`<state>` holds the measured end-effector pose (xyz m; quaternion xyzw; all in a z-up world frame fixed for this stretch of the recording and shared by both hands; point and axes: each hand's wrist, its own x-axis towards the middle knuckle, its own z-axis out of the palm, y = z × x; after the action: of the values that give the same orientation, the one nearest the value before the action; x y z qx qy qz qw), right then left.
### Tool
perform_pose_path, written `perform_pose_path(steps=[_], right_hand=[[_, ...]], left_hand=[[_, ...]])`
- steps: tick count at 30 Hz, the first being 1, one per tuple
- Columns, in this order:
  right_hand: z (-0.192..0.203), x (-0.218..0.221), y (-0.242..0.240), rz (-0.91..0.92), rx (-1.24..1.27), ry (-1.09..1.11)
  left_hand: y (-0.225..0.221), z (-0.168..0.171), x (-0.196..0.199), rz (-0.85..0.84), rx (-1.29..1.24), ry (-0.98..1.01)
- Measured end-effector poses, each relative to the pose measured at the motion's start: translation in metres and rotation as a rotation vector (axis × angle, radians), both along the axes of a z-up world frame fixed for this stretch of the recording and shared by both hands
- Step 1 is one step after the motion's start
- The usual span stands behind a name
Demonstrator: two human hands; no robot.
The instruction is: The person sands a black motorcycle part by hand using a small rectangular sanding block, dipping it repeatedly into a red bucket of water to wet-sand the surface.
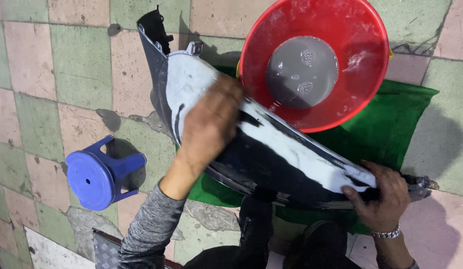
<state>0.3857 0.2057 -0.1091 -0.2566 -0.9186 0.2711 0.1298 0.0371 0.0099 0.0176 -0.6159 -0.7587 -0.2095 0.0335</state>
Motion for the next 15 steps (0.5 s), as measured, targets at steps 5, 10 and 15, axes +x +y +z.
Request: perform_pose_path(steps=[5,10,15], right_hand=[[0.004,-0.003,0.000,0.003,0.011,-0.001],[0.002,-0.003,0.002,0.014,0.002,0.010],[0.005,-0.004,0.000,0.006,0.002,0.041]], left_hand=[[0.030,0.025,0.011,0.032,0.034,-0.073],[0.009,0.022,-0.011,0.080,0.017,-0.019],[0.018,0.021,0.011,0.082,0.233,-0.177]])
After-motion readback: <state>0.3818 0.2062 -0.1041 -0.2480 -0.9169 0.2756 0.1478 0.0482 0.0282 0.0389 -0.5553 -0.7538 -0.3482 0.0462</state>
